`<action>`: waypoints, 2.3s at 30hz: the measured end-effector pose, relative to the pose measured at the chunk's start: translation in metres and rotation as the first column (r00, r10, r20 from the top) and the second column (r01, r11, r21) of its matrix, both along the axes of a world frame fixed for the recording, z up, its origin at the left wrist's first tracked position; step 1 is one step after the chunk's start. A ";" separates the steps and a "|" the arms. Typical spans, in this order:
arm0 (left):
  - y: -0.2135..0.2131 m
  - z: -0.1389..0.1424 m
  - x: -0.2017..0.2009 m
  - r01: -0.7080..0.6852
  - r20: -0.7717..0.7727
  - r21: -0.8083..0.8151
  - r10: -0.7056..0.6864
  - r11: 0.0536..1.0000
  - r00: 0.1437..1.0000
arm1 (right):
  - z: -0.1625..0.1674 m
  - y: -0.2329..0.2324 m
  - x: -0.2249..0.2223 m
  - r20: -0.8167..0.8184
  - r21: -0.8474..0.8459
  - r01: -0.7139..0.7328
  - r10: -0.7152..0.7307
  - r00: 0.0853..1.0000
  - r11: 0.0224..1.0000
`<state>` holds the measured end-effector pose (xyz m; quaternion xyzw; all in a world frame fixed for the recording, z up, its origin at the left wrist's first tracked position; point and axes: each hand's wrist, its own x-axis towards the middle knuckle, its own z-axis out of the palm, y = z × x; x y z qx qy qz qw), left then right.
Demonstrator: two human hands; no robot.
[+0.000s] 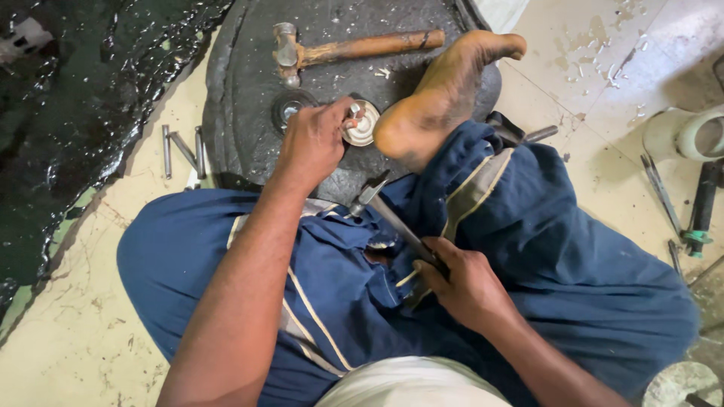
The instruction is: The person sits on the floor and hammers a small round silver workpiece on a stone slab, repositioning it by hand between strikes and turning it over to shape both sides. They hold the piece against a small white form while tapping it with a small hammer, then lift and handle the formed disc.
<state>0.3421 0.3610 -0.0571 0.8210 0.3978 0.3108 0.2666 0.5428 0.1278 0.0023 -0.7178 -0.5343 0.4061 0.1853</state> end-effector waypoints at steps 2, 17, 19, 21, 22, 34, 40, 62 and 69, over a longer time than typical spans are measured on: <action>0.000 -0.001 0.001 0.002 0.009 -0.012 -0.002 1.000 1.000 | 0.010 -0.007 -0.002 -0.053 -0.162 0.168 -0.179 0.983 0.972; 0.002 0.000 0.004 0.022 -0.065 0.077 -0.017 0.997 0.998 | 0.035 0.031 -0.001 -0.068 0.593 0.307 -0.333 0.940 0.745; 0.004 0.001 0.005 0.017 -0.059 0.078 -0.012 0.997 0.998 | 0.032 0.047 -0.003 0.090 0.702 0.046 -0.152 0.984 0.710; 0.004 0.001 0.006 0.024 -0.055 0.058 -0.021 0.998 0.998 | 0.033 0.056 -0.002 0.186 0.661 -0.077 -0.064 0.981 0.747; 0.004 0.001 0.006 0.029 -0.052 0.052 -0.027 0.998 0.998 | 0.035 0.058 0.000 0.192 0.582 -0.063 -0.061 0.979 0.811; 0.008 -0.001 0.008 0.013 -0.097 0.121 -0.001 0.993 0.995 | 0.056 0.069 0.004 0.194 0.684 -0.020 -0.155 0.969 0.729; 0.008 -0.002 0.008 -0.009 -0.100 0.043 0.013 0.999 0.995 | 0.052 0.068 0.005 0.233 0.558 -0.041 -0.109 0.966 0.829; 0.007 -0.021 0.008 -0.060 -0.056 0.099 0.066 0.993 0.996 | 0.065 0.077 0.004 0.249 0.479 -0.210 0.097 0.964 0.853; 0.003 -0.015 0.009 -0.089 -0.103 -0.066 0.082 0.994 0.991 | 0.067 0.079 0.009 0.258 0.540 -0.139 -0.006 0.966 0.830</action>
